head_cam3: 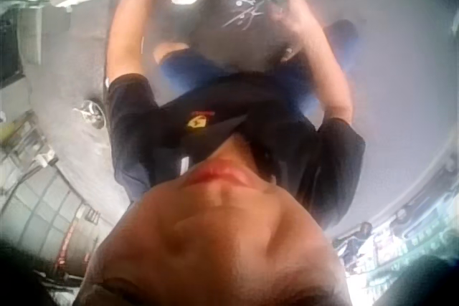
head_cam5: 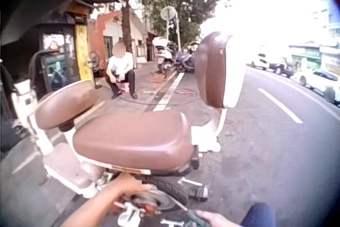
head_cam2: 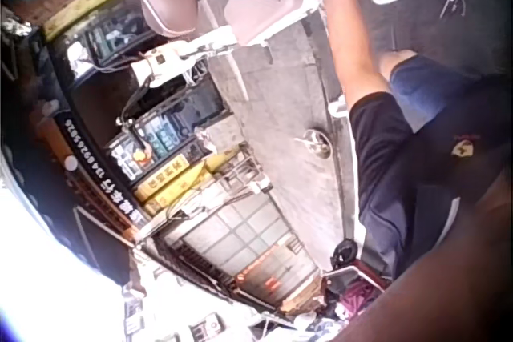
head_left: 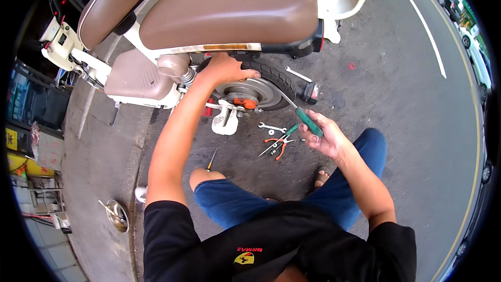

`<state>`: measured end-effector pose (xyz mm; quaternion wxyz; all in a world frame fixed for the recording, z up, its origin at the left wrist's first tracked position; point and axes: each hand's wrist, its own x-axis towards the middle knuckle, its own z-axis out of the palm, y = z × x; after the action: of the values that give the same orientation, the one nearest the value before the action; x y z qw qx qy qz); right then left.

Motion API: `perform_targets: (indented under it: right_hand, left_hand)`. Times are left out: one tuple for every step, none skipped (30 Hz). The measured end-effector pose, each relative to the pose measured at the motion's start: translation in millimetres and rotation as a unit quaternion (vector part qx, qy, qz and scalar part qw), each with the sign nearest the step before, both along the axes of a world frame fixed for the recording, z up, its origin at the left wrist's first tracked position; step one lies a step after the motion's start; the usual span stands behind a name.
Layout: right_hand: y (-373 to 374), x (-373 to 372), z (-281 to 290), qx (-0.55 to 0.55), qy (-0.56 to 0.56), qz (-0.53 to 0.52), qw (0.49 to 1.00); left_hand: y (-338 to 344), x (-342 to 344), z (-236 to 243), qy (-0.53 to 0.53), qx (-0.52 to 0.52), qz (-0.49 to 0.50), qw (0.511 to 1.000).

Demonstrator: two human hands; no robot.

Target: The person uses a cordless impact driver and a wrench to remove bolts from the rear fender of a scooter. They then remove the fender and proceed to work on the rear wheel hub and brake assembly using a screwdriver and wrench.

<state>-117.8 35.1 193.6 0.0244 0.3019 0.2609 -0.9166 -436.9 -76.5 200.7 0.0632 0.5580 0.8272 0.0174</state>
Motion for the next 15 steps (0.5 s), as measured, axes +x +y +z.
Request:
perform_targets:
  right_hand:
    - [2.3, -0.1, -1.3, -0.024, 0.032, 0.016, 0.999]
    - [4.7, -0.7, -2.8, 0.066, 0.040, 0.048, 0.996]
    - [5.8, 0.7, -4.3, 0.163, 0.014, 0.079, 0.983]
    - [6.6, 3.5, -5.2, 0.254, -0.021, 0.105, 0.961]
    - [7.5, 5.7, -6.4, 0.255, 0.011, 0.097, 0.962]
    - [9.3, 9.3, -6.6, 0.581, 0.029, 0.094, 0.808]
    - [11.5, 11.1, -6.8, 0.828, 0.018, 0.089, 0.553]
    - [15.6, 12.6, -5.8, 0.814, -0.031, 0.094, 0.572]
    - [20.0, 10.8, -4.7, 0.810, -0.036, 0.102, 0.577]
    - [25.4, 7.5, -3.0, 0.821, -0.053, 0.121, 0.556]
    - [30.0, 2.2, -1.4, 0.831, -0.070, 0.140, 0.534]
    - [33.4, -3.2, -0.1, 0.845, -0.068, 0.165, 0.504]
    - [35.2, -9.1, 0.5, 0.848, -0.051, 0.149, 0.505]
    - [35.0, -17.0, 0.0, 0.838, -0.006, 0.158, 0.523]
    - [34.4, -20.5, -0.8, 0.824, 0.012, 0.170, 0.540]
  left_hand:
    - [0.7, -1.7, -1.4, -0.055, -0.014, 0.022, 0.998]
    - [1.8, -4.0, -2.1, -0.030, 0.000, 0.020, 0.999]
    - [1.3, -3.3, -4.4, 0.011, 0.066, -0.009, 0.998]
    - [1.2, -2.7, -6.1, 0.020, 0.147, 0.002, 0.989]
    - [0.7, -1.1, -8.0, 0.008, 0.164, 0.011, 0.986]
    - [1.1, -0.5, -8.7, 0.019, 0.200, 0.004, 0.980]
    - [1.2, 0.4, -9.5, -0.012, 0.077, 0.066, 0.995]
    - [1.4, 2.1, -9.7, -0.042, -0.047, 0.124, 0.990]
    - [1.6, 3.2, -9.0, -0.039, -0.048, 0.123, 0.990]
    - [0.9, 5.3, -7.7, -0.022, 0.062, 0.079, 0.995]
    - [0.4, 6.7, -5.2, -0.004, 0.171, 0.034, 0.985]
    - [1.2, 8.7, -2.4, -0.015, 0.156, 0.051, 0.986]
    - [1.4, 11.4, 0.7, -0.004, 0.185, 0.036, 0.982]
    - [1.8, 14.3, 4.5, 0.006, 0.147, 0.059, 0.987]
    - [3.0, 18.5, 7.7, 0.011, 0.114, 0.073, 0.991]
